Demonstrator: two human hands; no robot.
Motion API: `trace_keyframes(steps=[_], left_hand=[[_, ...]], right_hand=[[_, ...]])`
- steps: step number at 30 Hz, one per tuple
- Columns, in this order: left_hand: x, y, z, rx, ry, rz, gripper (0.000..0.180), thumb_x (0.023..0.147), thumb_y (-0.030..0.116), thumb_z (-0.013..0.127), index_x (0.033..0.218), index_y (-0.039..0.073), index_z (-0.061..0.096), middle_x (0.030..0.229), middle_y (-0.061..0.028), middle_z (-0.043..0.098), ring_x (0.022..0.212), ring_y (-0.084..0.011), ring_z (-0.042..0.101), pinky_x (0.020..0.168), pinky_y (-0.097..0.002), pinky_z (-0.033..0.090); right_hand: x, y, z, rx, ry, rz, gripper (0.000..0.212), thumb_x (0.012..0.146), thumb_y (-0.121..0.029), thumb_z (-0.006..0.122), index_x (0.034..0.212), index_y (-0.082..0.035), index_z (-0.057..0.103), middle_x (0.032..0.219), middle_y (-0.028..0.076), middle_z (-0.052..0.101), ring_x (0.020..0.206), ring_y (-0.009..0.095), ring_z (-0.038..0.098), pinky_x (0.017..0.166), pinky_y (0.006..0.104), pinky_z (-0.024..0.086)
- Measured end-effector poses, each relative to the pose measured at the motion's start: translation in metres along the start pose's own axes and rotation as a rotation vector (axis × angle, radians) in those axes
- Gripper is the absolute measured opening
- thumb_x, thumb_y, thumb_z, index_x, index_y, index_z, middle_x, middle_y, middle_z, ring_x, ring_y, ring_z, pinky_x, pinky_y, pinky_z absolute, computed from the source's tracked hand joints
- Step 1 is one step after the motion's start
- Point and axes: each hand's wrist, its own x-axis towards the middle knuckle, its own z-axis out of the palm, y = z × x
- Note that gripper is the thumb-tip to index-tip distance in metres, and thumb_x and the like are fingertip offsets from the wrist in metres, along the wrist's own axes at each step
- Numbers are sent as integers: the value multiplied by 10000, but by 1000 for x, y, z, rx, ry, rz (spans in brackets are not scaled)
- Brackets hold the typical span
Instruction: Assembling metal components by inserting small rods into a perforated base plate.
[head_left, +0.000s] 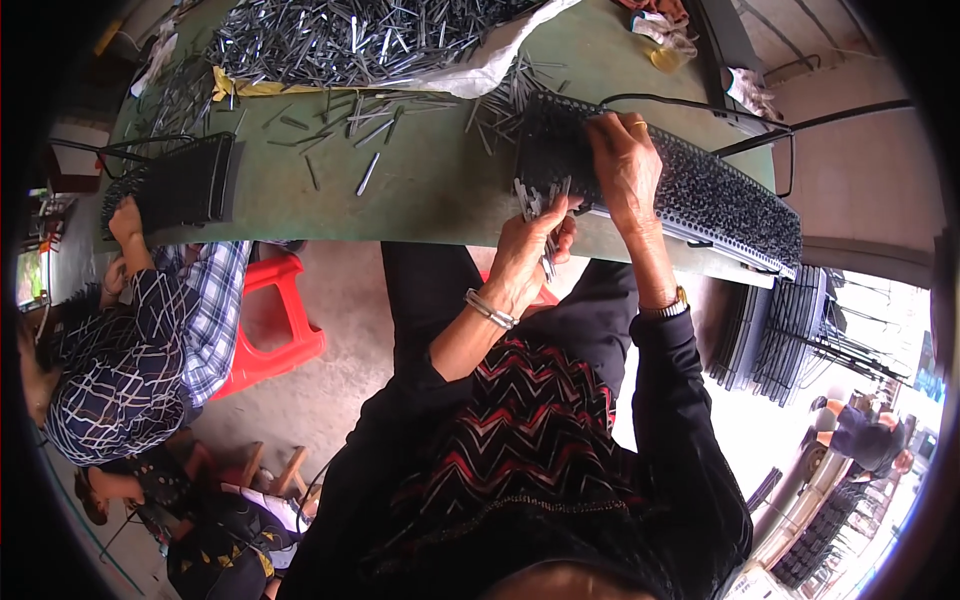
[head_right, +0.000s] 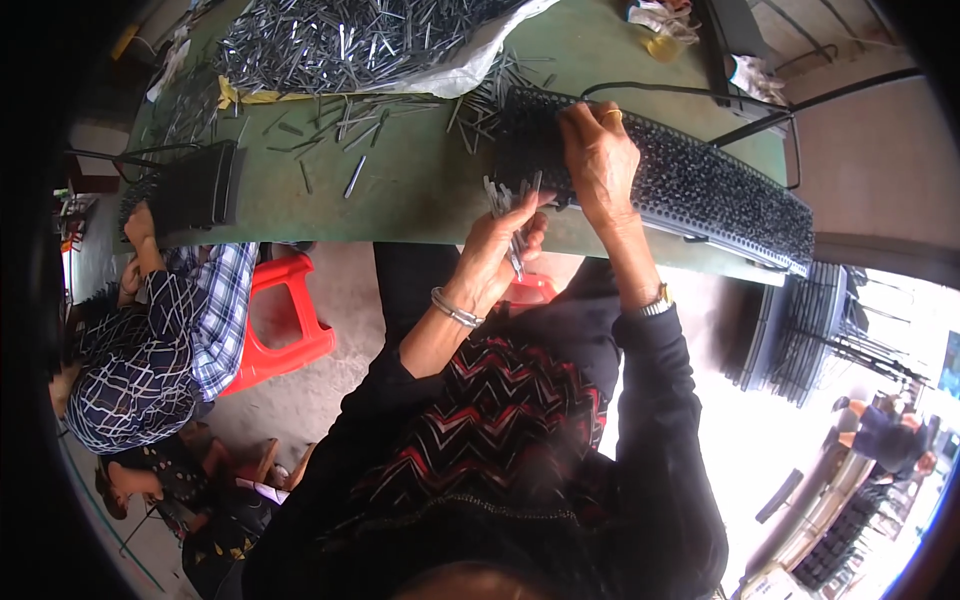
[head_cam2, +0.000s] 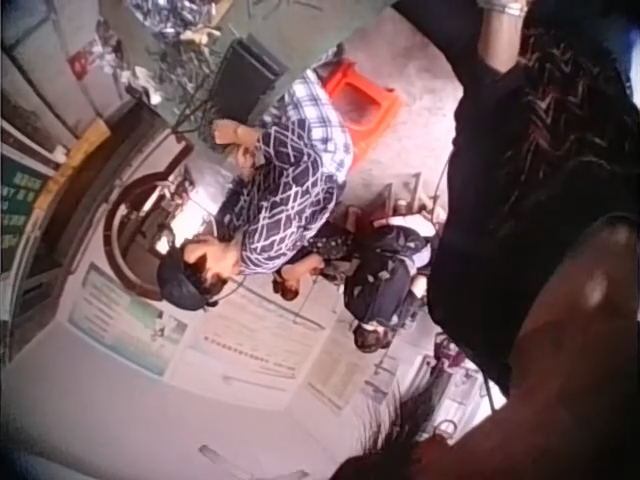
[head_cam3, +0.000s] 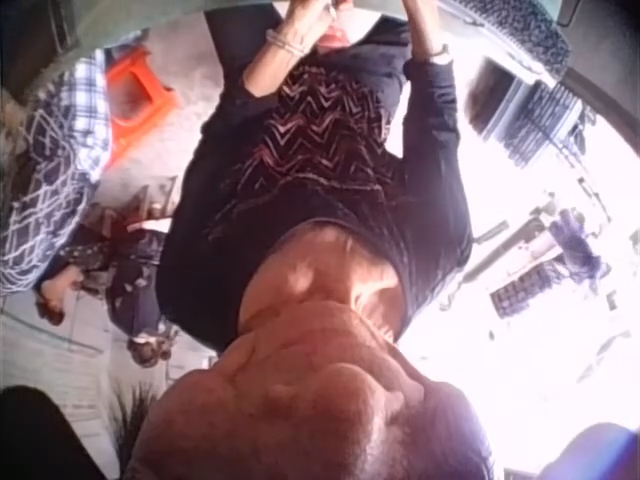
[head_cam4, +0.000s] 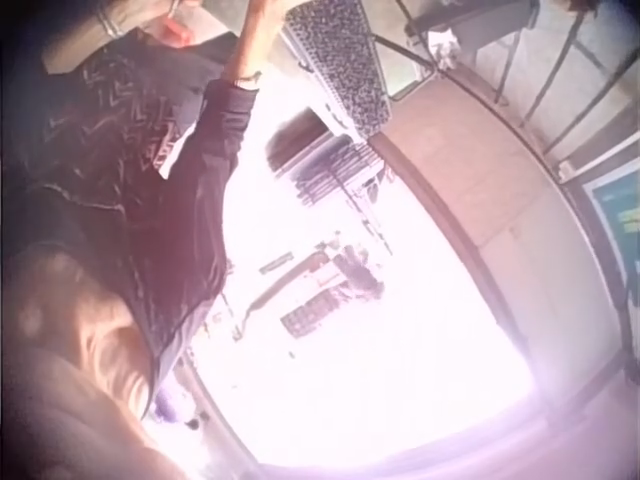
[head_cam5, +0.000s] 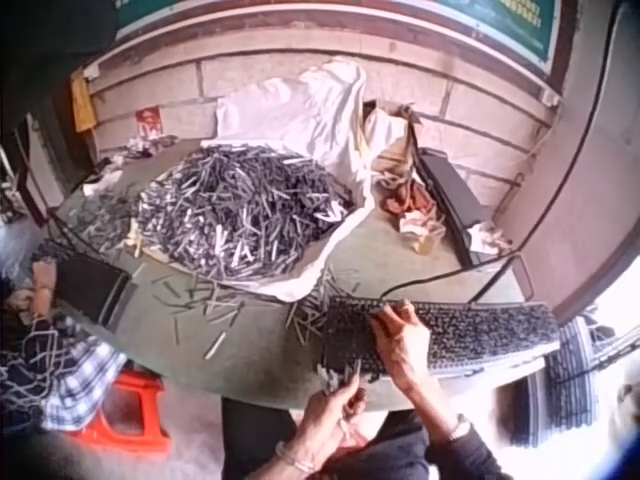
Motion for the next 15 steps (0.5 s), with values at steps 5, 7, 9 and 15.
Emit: trace_keyframes(steps=[5,7,9,15], left_hand=[[-3,0,5,-1,-11,-5,340,881,274,658,1041,-26,632,706,-26,553,558,-72,487,445,-208,352],[-5,-1,7,14,8,-12,332,878,267,661,1032,-27,638,711,-30,558,551,-68,476,441,-204,339],[-6,-2,4,28,0,8,330,876,264,664,1028,-28,641,715,-35,566,551,-67,473,441,-202,336],[-7,-5,3,121,-17,38,350,874,281,664,1037,-27,625,757,-77,630,557,-70,490,443,-204,352]], right_hand=[[-2,0,-7,-38,-106,23,144,830,-212,654,950,-136,671,883,96,565,764,313,606,671,378,489],[-5,-5,-17,55,-49,6,187,836,-190,641,995,-94,667,876,102,597,765,273,623,685,351,490],[-10,-9,-32,244,-281,92,205,840,-171,629,1011,-62,658,859,107,613,765,239,627,691,335,487],[-17,-11,-55,635,-716,231,140,863,-104,579,911,20,622,763,48,613,694,108,546,639,256,454]])
